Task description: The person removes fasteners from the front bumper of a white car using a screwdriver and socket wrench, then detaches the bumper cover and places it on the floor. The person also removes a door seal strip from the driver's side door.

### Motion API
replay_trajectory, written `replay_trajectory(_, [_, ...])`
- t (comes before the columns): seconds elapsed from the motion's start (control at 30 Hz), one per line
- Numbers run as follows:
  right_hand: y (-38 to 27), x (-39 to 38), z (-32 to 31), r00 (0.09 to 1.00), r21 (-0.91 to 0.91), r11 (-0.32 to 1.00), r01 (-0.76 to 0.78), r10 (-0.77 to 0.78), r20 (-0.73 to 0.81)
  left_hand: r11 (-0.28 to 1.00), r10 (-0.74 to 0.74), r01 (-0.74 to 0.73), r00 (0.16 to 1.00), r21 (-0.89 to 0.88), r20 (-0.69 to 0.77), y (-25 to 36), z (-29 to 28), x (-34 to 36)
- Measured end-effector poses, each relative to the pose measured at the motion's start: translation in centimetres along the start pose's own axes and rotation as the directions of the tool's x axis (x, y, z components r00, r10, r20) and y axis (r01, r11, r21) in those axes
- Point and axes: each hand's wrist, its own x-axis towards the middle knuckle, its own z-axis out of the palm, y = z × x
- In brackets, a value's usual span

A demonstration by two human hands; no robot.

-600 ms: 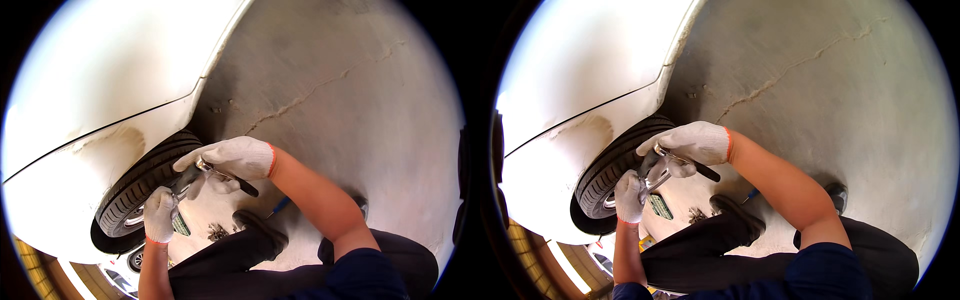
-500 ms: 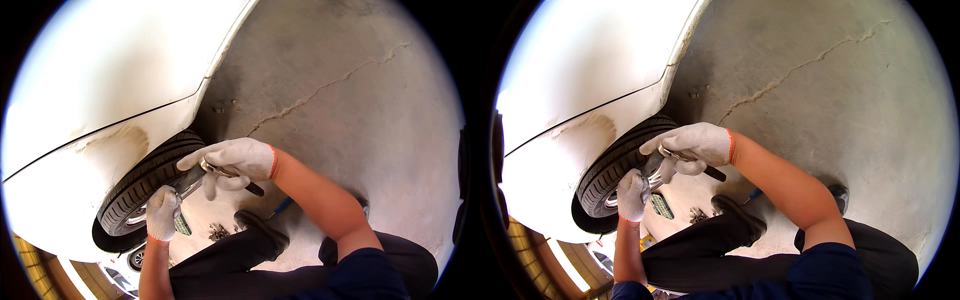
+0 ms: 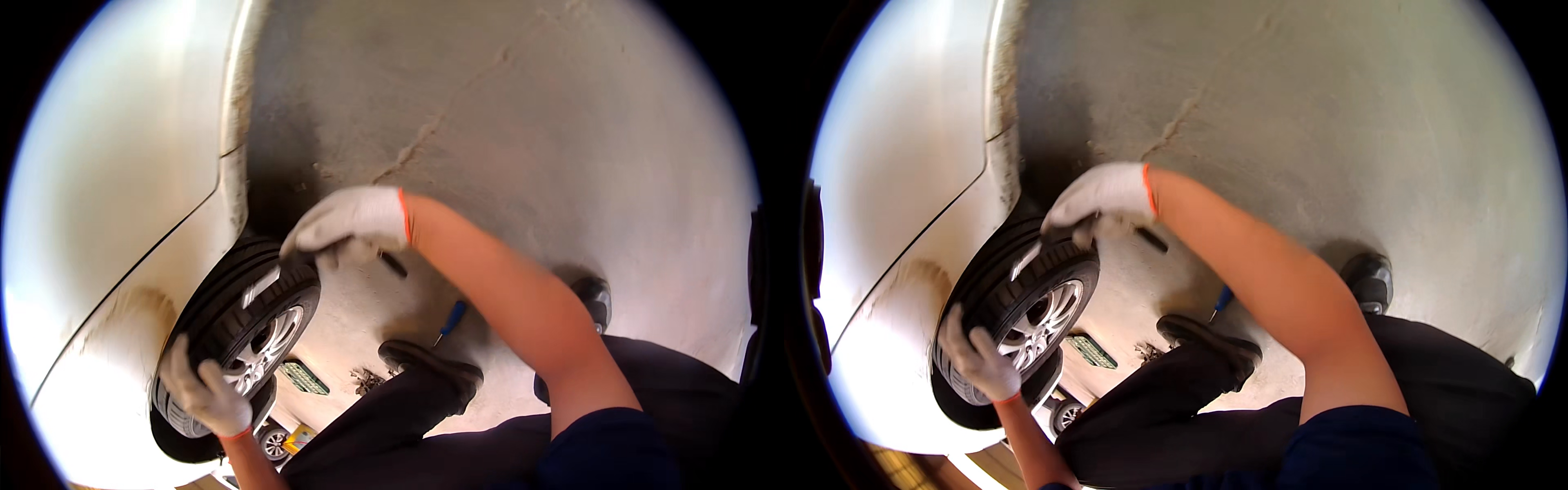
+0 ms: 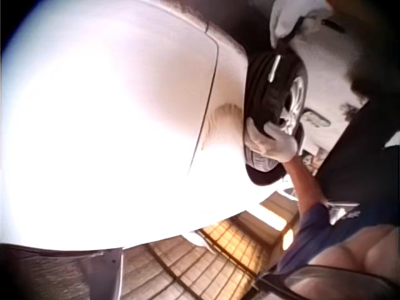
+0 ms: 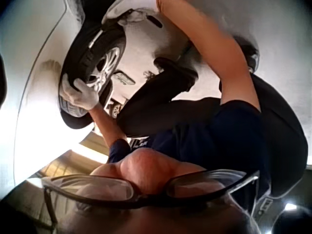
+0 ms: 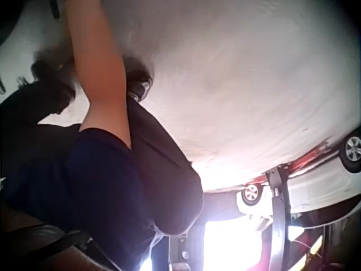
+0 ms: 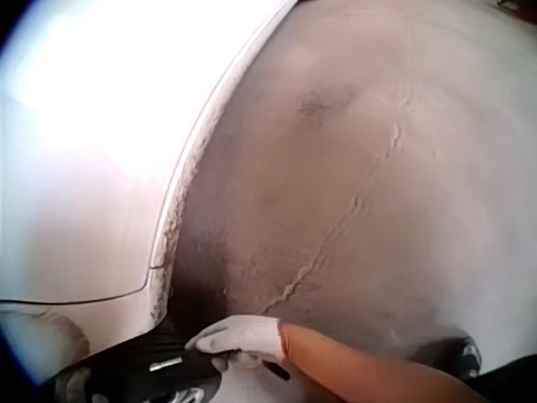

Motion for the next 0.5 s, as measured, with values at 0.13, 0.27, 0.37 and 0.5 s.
replay_trajectory(0.13, [-0.7, -1.7, -5.3, 0.85, -0.066, 0.991, 0.12, -0.137, -0.509, 0.935, -0.074, 0.067, 0.997, 0.348, 0.006, -2.9, -0.9, 1.1])
replay_trajectory(0.27, [-0.3, -0.1, -4.7, 0.745, 0.094, 0.905, 0.416, -0.279, -0.606, 0.915, -0.12, 0.127, 0.992, 0.384, -0.041, -3.8, 0.4, 1.5])
replay_trajectory(0.37, [0.0, 1.8, -3.2, 0.762, 0.198, 0.876, 0.44, -0.247, -0.599, 0.886, -0.154, 0.187, 0.982, 0.424, -0.111, -4.7, 1.0, 1.3])
replay_trajectory(0.5, [1.0, 3.3, -2.3, 0.802, 0.33, 0.827, 0.456, -0.221, -0.555, 0.855, -0.178, 0.214, 0.977, 0.473, -0.12, -4.4, 1.2, 1.1])
